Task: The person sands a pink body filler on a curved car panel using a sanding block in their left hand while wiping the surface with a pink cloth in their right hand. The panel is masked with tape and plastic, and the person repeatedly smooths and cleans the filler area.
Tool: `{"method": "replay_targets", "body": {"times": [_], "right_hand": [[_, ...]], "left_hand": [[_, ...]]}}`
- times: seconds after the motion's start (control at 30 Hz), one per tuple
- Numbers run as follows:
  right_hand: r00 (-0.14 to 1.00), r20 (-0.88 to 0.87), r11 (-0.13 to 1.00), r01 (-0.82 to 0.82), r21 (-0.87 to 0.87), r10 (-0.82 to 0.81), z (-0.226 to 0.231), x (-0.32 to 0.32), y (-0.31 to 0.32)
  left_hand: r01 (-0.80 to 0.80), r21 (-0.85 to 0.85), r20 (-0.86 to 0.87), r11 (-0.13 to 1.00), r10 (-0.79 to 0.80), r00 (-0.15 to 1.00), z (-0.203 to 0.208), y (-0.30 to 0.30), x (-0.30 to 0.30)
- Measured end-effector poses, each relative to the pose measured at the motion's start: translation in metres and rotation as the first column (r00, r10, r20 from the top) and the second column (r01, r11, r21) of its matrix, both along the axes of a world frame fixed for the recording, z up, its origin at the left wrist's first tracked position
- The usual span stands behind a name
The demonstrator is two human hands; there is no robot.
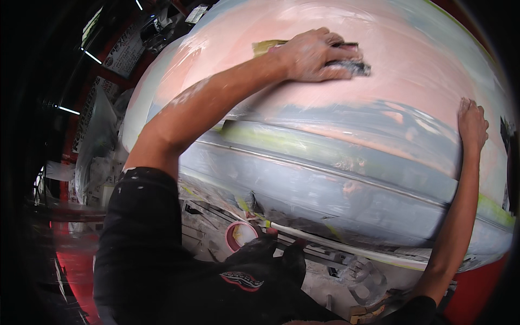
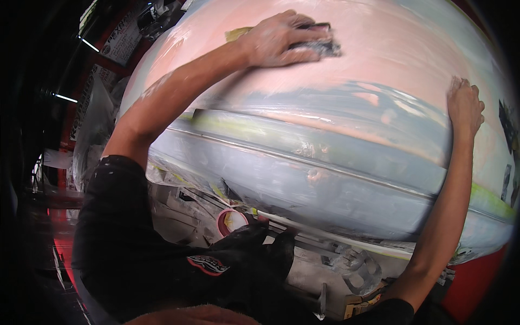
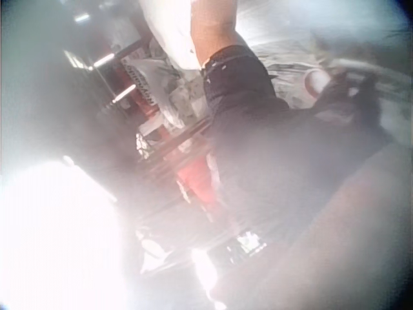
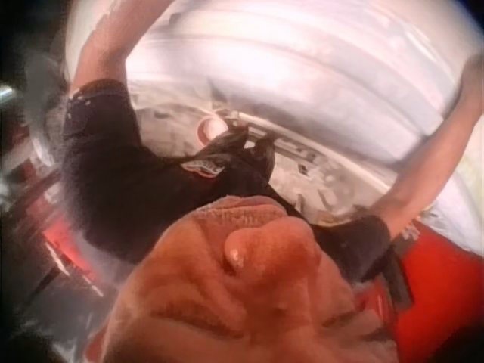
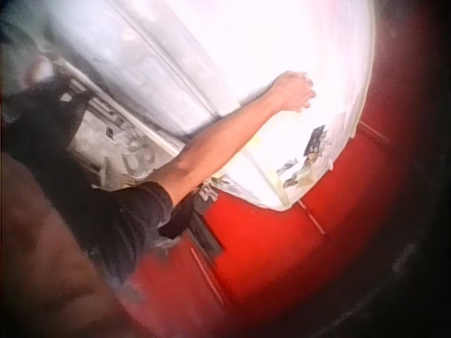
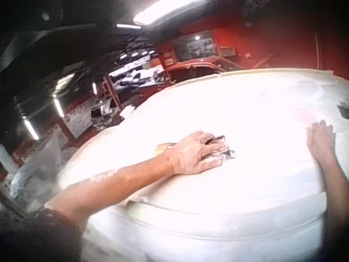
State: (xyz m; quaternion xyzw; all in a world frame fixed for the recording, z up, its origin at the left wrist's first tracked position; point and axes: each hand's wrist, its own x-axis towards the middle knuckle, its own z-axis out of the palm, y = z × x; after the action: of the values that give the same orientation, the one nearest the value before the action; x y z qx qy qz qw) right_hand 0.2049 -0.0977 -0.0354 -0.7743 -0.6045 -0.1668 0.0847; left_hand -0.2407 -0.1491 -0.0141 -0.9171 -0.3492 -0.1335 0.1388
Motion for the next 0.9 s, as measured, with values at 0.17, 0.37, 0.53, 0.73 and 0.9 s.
{"method": "replay_targets", "body": {"times": [0.17,0.37,0.53,0.73,0.9], "right_hand": [[0.998,-0.022,0.998,-0.055,0.026,0.056,0.0,0.004,0.001],[0.999,0.01,0.999,0.034,0.005,-0.034,-0.004,0.013,-0.004],[1.0,-0.002,1.0,-0.006,0.008,0.006,0.002,-0.012,-0.004],[1.0,-0.018,0.999,-0.009,0.046,0.01,0.006,0.0,-0.013],[0.999,-0.053,0.999,0.007,0.032,-0.005,0.007,-0.007,-0.017]], "left_hand": [[-0.155,-0.022,0.049,0.988,0.156,0.987,-0.002,0.022,0.011],[0.089,-0.05,-0.038,0.995,-0.091,0.995,-0.001,-0.075,-0.035],[-0.07,0.026,-0.01,0.997,0.07,0.997,0.003,0.02,0.007],[-0.073,0.006,0.016,0.997,0.073,0.997,-0.002,-0.009,0.008],[0.118,-0.079,-0.022,0.99,-0.12,0.993,0.005,-0.025,-0.017]]}}
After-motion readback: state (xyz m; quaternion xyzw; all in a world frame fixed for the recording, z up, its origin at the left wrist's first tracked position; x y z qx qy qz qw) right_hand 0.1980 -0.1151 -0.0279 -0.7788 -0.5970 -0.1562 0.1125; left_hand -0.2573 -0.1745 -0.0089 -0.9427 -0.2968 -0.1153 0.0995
